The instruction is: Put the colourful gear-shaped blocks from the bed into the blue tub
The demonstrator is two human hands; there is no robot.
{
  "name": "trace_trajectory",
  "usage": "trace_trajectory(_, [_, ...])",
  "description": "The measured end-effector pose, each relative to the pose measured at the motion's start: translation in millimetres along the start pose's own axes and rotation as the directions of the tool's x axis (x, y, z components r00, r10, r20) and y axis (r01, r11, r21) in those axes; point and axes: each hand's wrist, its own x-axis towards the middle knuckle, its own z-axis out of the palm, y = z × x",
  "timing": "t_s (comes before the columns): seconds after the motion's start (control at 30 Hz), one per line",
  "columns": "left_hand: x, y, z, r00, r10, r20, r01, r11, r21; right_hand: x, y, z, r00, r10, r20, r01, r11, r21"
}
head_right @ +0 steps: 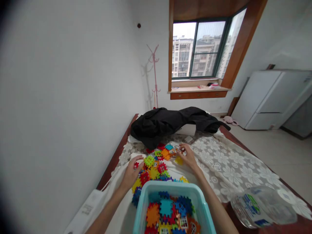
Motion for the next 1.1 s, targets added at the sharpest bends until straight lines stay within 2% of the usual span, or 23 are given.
trace_trajectory(0.07, [23, -24, 15, 0.999, -0.016, 0.027, 0.009, 0.974, 0.226, 3, -8, 14, 0.994, -0.056, 0.092, 0.057, 0.998, -0.009])
trace_trajectory(0.13, [39, -37, 29, 0.990, -0.095, 0.101, 0.046, 0.912, 0.408, 4, -9, 32, 0.985, -0.055, 0.161, 0.066, 0.996, -0.064])
trace_trajectory(0.23, [55, -42, 43, 0.968, -0.108, 0.227, -0.033, 0.842, 0.539, 4, -2, 56, 0.956, 0.024, 0.293, 0.043, 0.975, -0.220])
trace_trajectory(0.3, [65, -41, 52, 0.956, -0.059, 0.288, -0.118, 0.820, 0.561, 4, 2, 66, 0.927, 0.047, 0.373, 0.071, 0.952, -0.297])
trace_trajectory(0.4, [77, -39, 64, 0.938, -0.021, 0.346, -0.175, 0.833, 0.525, 2, -2, 68, 0.913, -0.010, 0.407, 0.151, 0.936, -0.318])
trace_trajectory(0.53, [79, -41, 73, 0.951, 0.013, 0.309, -0.162, 0.871, 0.463, -1, -14, 62, 0.931, -0.063, 0.358, 0.177, 0.940, -0.292])
trace_trajectory(0.73, [78, -38, 67, 0.941, 0.120, 0.315, -0.192, 0.959, 0.206, -3, -14, 62, 0.941, -0.110, 0.320, 0.218, 0.921, -0.324])
trace_trajectory(0.93, [78, -33, 67, 0.931, 0.210, 0.298, -0.225, 0.974, 0.017, -5, -18, 59, 0.940, -0.097, 0.327, 0.208, 0.922, -0.326])
trace_trajectory(1.1, [78, -36, 69, 0.932, 0.228, 0.280, -0.227, 0.973, -0.037, -7, -22, 55, 0.932, -0.132, 0.338, 0.241, 0.922, -0.303])
